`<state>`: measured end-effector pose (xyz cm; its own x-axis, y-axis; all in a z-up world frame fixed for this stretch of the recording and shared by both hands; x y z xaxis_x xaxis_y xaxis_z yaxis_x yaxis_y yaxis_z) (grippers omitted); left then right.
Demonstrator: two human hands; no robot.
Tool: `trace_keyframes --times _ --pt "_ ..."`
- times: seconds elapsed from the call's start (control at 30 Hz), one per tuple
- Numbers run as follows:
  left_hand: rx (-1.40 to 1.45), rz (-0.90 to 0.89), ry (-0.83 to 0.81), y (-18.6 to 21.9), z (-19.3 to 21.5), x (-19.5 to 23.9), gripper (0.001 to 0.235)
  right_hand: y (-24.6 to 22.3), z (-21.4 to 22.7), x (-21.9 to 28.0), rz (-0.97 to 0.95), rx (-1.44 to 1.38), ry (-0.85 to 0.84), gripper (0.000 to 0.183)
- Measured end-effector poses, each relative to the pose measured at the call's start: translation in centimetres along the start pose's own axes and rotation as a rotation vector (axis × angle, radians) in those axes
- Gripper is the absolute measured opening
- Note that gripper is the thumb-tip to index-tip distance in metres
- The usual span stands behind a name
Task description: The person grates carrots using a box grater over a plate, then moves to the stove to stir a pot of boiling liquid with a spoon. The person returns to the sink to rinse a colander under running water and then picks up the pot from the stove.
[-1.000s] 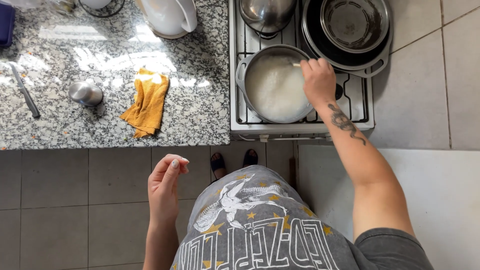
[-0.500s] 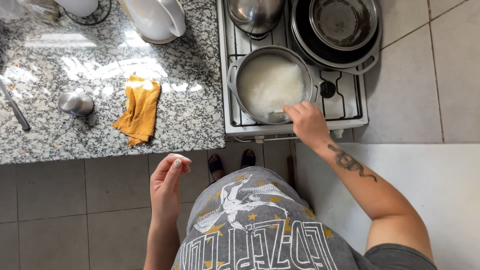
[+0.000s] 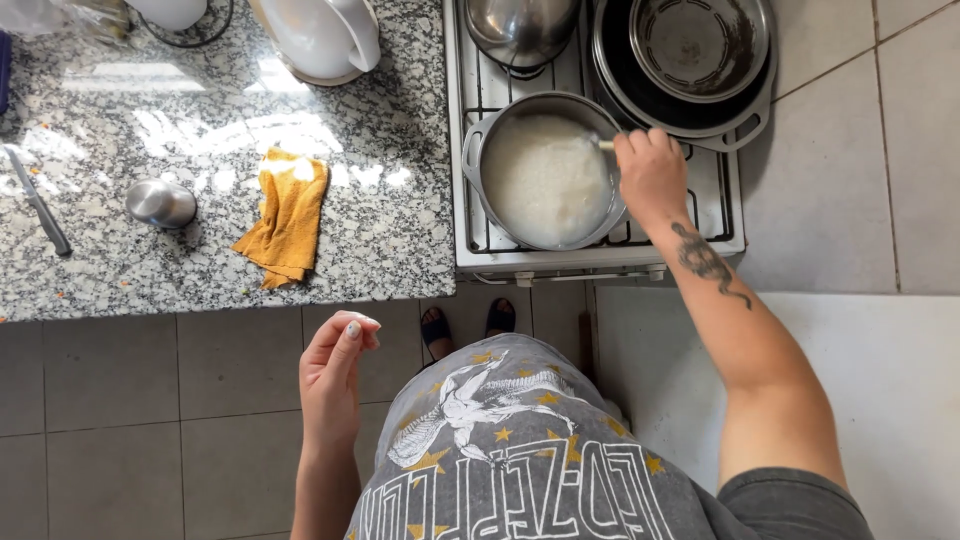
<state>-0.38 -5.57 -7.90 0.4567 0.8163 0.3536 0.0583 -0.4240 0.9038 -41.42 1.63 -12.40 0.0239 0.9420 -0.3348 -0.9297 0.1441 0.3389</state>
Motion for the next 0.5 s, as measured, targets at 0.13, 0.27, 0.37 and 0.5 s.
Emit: trace_keyframes --times 0.13,0.27,0.37,0.5 --pt "-0.005 0.008 -0.008 0.1 -0.3 -0.2 0.019 -1.0 0.4 3.4 -0.013 -0.093 -0.242 0.026" --pt "0.005 0.012 -0.014 -0.1 -0.4 -0.4 0.019 -3.2 3.4 4.2 -0.115 -0.463 -0.417 0.033" --pt "0.002 -0.002 -0.024 -0.1 -0.4 -0.4 0.020 -5.9 3.6 3.1 -0.041 -0.590 -0.278 0.028" --pt "-0.062 -0.041 -0.006 -0.1 -1.3 -0.9 0.021 -7.9 0.9 0.4 0.057 -0.389 -0.059 0.029"
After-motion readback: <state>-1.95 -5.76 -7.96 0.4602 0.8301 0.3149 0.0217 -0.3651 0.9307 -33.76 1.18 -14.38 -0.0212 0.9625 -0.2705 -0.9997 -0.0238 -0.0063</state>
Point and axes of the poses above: each hand's wrist, its own x-axis away from the middle knuckle, its own z-axis out of the back of the hand, y = z × x, the point moved 8 cm from there along -x, towards the middle knuckle, and after that the axes turned 7 degrees about z, right-handed, at the moved point
